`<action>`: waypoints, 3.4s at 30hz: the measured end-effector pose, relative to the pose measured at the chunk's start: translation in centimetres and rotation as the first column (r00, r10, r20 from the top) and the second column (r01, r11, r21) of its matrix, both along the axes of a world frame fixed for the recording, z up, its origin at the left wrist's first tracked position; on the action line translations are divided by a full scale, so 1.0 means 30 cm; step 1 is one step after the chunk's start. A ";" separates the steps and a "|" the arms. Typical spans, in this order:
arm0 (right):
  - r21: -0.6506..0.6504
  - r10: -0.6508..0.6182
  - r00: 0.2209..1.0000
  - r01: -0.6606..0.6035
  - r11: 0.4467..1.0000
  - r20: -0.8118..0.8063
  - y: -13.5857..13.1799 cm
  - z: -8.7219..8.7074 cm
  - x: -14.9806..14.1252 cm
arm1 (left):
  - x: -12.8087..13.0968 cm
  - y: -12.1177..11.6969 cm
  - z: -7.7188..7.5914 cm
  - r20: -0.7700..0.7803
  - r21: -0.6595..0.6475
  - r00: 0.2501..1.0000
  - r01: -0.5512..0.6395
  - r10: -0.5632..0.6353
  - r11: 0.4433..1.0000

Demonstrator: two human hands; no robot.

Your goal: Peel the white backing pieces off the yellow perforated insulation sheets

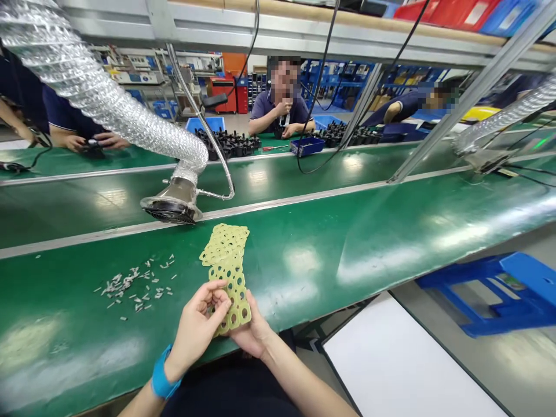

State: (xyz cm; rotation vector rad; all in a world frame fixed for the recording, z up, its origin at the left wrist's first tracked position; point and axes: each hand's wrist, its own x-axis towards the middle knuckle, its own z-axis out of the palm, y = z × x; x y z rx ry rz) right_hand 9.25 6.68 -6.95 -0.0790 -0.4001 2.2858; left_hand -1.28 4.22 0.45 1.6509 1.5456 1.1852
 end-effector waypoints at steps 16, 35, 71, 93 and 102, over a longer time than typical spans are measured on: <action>0.085 -0.037 0.996 0.030 0.996 0.084 -0.013 0.012 -0.002 | 0.013 -0.052 -0.009 -0.313 0.271 0.945 -0.005 0.093 0.963; 0.080 -0.058 0.994 0.050 0.996 0.092 -0.014 0.032 0.006 | -0.014 -0.035 0.010 -0.219 0.101 0.975 0.055 -0.031 0.993; 0.103 -0.057 0.998 0.055 0.993 0.021 -0.029 0.030 0.013 | 0.004 -0.117 -0.040 -0.411 0.405 0.912 0.165 0.017 0.899; 0.143 -0.091 0.995 0.087 0.986 0.027 -0.018 0.011 -0.001 | -0.019 -0.091 -0.036 -0.341 0.349 0.940 0.123 0.004 0.929; 0.108 -0.130 0.989 0.121 0.987 0.076 -0.015 0.011 -0.010 | -0.007 -0.037 -0.024 -0.286 0.348 0.958 0.111 -0.007 0.931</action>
